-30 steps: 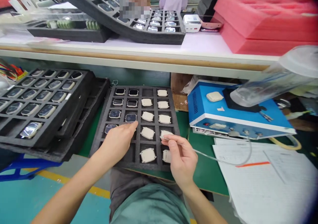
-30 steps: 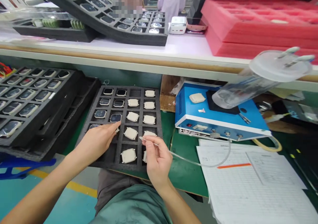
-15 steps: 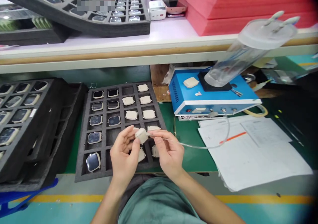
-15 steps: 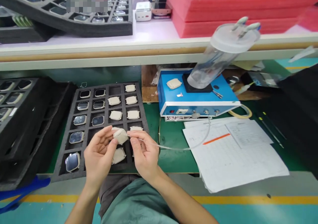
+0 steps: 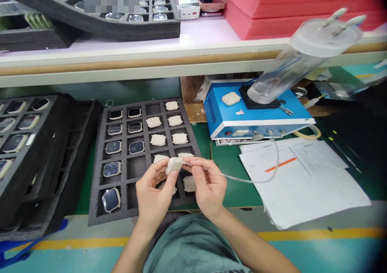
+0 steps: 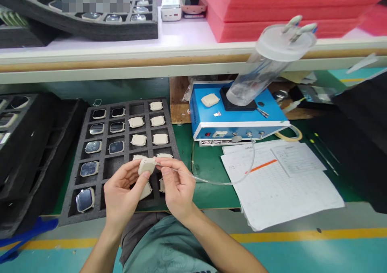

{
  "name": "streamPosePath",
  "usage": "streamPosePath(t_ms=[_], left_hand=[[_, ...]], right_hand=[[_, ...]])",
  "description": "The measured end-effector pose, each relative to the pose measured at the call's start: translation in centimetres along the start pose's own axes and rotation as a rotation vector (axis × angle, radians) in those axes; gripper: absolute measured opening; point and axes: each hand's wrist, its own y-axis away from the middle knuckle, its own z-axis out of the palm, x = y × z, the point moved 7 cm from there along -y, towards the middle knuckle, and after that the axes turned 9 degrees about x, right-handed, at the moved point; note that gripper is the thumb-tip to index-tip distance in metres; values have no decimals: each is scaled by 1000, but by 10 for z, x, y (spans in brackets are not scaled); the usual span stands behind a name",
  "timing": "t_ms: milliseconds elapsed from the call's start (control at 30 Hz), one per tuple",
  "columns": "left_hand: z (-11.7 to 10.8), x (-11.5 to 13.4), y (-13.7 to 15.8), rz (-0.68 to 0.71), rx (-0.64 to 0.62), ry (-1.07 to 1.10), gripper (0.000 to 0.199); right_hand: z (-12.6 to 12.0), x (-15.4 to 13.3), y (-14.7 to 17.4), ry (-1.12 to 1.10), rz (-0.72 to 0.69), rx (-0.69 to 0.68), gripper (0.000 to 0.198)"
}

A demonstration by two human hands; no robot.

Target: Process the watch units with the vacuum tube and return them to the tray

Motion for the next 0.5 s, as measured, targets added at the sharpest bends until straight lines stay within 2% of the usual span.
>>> streamPosePath(t_ms=[167, 500], left_hand=[[-5, 4, 5, 96, 93, -45, 25], [-3, 4, 5, 137, 73, -53, 26]], right_hand=[[1, -1, 3, 25, -48, -24, 15], [1, -4, 0, 69, -65, -28, 16]])
